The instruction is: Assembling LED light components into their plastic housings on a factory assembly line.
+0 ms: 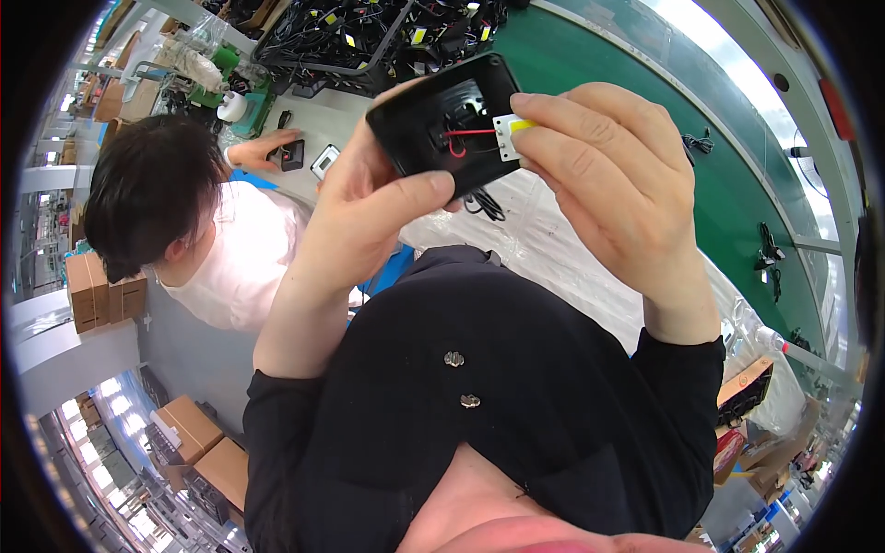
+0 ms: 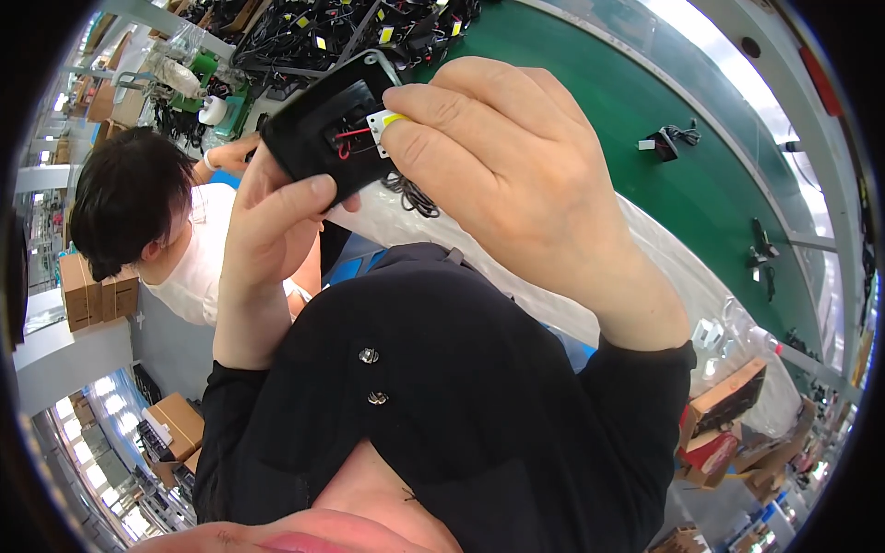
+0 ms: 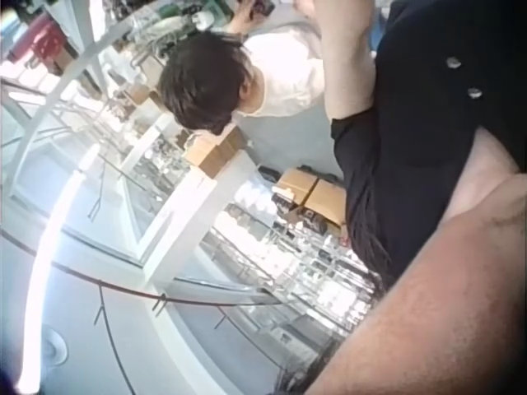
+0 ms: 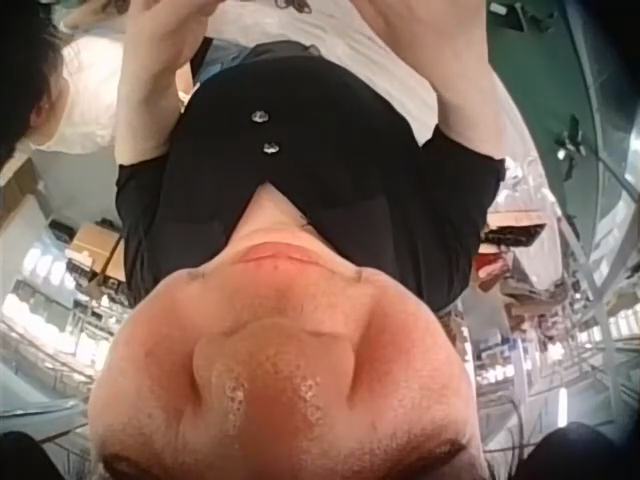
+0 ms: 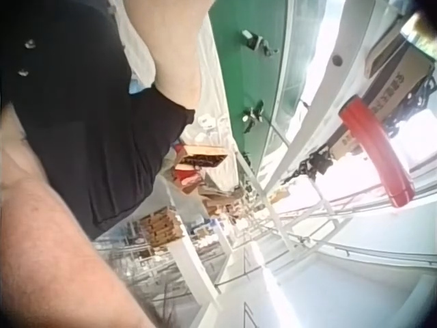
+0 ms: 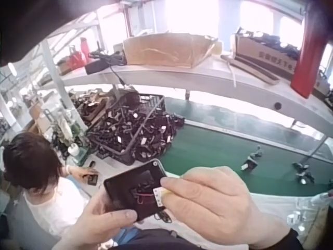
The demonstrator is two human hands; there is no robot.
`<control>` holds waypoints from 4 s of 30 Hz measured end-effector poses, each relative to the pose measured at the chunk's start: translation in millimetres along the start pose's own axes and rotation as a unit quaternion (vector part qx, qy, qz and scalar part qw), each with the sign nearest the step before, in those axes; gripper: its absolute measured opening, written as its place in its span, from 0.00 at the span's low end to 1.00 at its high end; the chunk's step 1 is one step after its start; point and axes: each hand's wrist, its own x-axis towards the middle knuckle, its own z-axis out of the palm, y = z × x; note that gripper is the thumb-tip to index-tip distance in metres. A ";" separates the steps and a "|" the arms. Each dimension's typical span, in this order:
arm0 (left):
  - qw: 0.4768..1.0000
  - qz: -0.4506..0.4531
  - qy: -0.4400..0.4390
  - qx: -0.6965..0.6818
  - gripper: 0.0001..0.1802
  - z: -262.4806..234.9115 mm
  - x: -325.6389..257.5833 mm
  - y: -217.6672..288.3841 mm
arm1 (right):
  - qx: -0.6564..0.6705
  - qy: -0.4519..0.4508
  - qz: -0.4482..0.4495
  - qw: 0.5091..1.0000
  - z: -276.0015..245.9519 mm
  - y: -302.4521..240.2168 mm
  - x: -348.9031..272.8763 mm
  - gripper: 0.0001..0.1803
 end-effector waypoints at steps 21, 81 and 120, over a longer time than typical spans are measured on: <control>0.978 0.095 0.099 0.157 0.15 28.1 20.6 3.8 | -0.023 -0.034 -0.023 0.999 -18.5 -6.0 18.1 0.16; 0.989 0.057 -0.040 0.132 0.35 43.7 -41.0 -24.8 | 0.073 -0.170 0.030 0.982 -31.6 -38.7 -27.4 0.20; 0.910 0.167 -0.070 0.373 0.29 67.2 30.0 -51.6 | 0.347 -0.056 0.325 0.878 -26.4 23.0 -55.2 0.10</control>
